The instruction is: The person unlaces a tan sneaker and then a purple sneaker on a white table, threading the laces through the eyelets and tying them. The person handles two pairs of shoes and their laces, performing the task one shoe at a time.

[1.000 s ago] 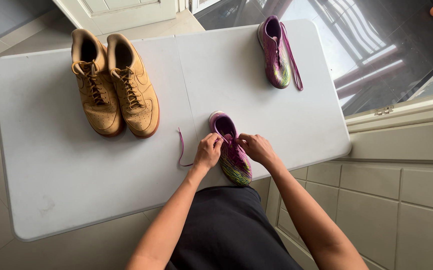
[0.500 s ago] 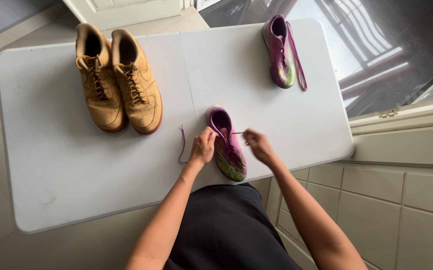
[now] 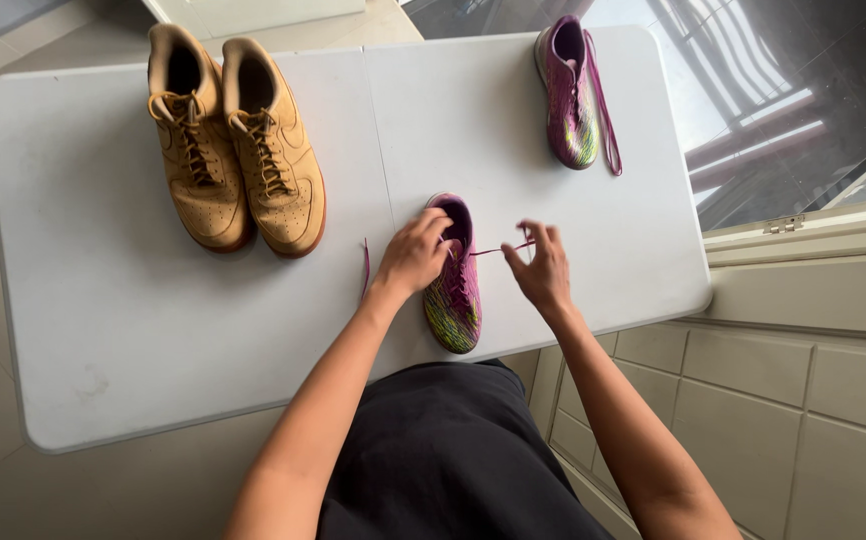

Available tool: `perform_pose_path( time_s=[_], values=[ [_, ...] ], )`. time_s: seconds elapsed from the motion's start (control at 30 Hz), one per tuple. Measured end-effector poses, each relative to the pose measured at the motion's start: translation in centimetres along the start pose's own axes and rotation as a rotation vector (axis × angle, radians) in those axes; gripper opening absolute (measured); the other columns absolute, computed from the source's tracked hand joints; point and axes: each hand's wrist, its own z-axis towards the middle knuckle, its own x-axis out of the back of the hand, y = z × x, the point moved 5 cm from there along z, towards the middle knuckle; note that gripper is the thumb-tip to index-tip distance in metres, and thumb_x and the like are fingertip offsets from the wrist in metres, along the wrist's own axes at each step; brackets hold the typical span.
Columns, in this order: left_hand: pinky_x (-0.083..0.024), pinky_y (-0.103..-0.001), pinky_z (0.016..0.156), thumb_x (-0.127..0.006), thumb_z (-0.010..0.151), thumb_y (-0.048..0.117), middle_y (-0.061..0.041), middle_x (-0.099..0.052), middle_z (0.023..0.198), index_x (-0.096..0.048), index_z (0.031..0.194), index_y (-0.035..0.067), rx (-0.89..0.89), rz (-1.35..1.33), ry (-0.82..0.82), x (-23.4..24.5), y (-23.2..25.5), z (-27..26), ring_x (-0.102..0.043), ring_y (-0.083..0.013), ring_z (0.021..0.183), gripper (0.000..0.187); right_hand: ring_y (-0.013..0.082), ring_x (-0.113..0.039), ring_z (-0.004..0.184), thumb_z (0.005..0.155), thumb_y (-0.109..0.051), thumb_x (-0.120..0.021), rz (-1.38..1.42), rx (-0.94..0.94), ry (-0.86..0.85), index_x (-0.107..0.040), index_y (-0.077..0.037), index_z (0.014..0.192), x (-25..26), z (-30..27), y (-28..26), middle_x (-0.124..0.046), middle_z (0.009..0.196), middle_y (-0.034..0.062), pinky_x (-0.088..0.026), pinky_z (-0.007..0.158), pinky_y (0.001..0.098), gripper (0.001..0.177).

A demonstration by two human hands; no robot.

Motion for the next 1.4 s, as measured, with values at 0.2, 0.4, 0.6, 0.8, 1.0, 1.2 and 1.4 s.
perform_pose_path(
  time_s=[0.2, 0.4, 0.6, 0.8, 1.0, 1.2, 1.4],
  values=[
    [-0.053, -0.047, 0.096, -0.064, 0.097, 0.027, -0.011, -0.072, 0.118, -0.066, 0.113, 0.012, 0.331, 0.141, -0.616, -4.0, -1.2, 2.6, -0.069, -0.0326, 0.111, 0.022, 0.0347, -0.07, 0.099, 0.081, -0.027, -0.082, 0.156, 0.228, -0.265, -0.059, -0.015, 0.137, -2.2, 0.9, -4.0, -0.063, 0.134, 0.0149, -0.059, 0.079, 0.0443, 0.062],
    [-0.053, -0.05, 0.086, -0.053, 0.103, 0.022, -0.006, -0.077, 0.108, -0.061, 0.115, 0.016, 0.392, -0.022, -0.507, -4.0, -2.3, 2.4, -0.071, -0.0326, 0.103, 0.016, 0.0317, -0.073, 0.089, 0.092, -0.037, -0.072, -0.102, -0.124, -0.621, -0.051, -0.031, 0.152, -4.2, 0.2, -2.5, -0.077, 0.099, 0.0096, -0.056, 0.077, 0.047, 0.064],
    [-0.053, -0.05, 0.085, -0.052, 0.102, 0.024, -0.004, -0.075, 0.111, -0.061, 0.117, 0.02, 0.379, -0.106, -0.585, -4.7, -2.8, 1.9, -0.07, -0.0333, 0.105, 0.018, 0.0296, -0.075, 0.096, 0.089, -0.024, -0.082, 0.326, 0.111, -0.424, -0.055, -0.014, 0.142, -4.5, -0.3, -2.8, -0.079, 0.097, 0.0098, -0.057, 0.082, 0.0449, 0.06],
    [-0.051, -0.052, 0.086, -0.055, 0.102, 0.026, -0.013, -0.074, 0.108, -0.059, 0.113, 0.014, 0.436, -0.112, -0.688, -5.3, -3.6, 0.6, -0.069, -0.0372, 0.103, 0.017, 0.0245, -0.076, 0.086, 0.082, -0.014, -0.082, 0.285, -0.038, -0.476, -0.052, -0.012, 0.138, -6.3, -2.8, -2.9, -0.079, 0.094, 0.0075, -0.058, 0.075, 0.0412, 0.063],
    [-0.052, -0.052, 0.082, -0.053, 0.098, 0.014, -0.016, -0.075, 0.104, -0.057, 0.112, 0.011, 0.349, -0.172, -0.607, -6.2, -3.7, 0.1, -0.069, -0.0389, 0.097, 0.015, 0.0202, -0.072, 0.07, 0.093, -0.005, -0.067, 0.345, -0.267, -0.488, -0.043, -0.011, 0.143, -7.9, -4.7, -2.0, -0.076, 0.095, 0.0109, -0.056, 0.063, 0.0345, 0.056],
    [-0.055, -0.047, 0.087, -0.058, 0.102, 0.017, -0.018, -0.076, 0.104, -0.059, 0.109, 0.006, 0.358, -0.294, -0.647, -6.7, -3.8, -1.2, -0.073, -0.0364, 0.1, 0.013, 0.0126, -0.068, 0.077, 0.097, -0.008, -0.069, 0.613, -0.452, -0.323, -0.054, -0.005, 0.136, -7.3, -6.6, -1.7, -0.071, 0.096, 0.0081, -0.055, 0.062, 0.027, 0.042],
    [-0.053, -0.041, 0.098, -0.066, 0.09, 0.002, -0.013, -0.068, 0.12, -0.05, 0.125, 0.009, 0.35, -0.504, -0.541, -4.8, -2.9, -2.3, -0.066, -0.0285, 0.119, 0.039, 0.0276, -0.069, 0.077, 0.092, -0.024, -0.074, 0.043, 0.054, -0.462, -0.059, -0.02, 0.142, -3.3, -2.4, -3.8, -0.071, 0.092, 0.0123, -0.055, 0.07, 0.0422, 0.052]
  ],
)
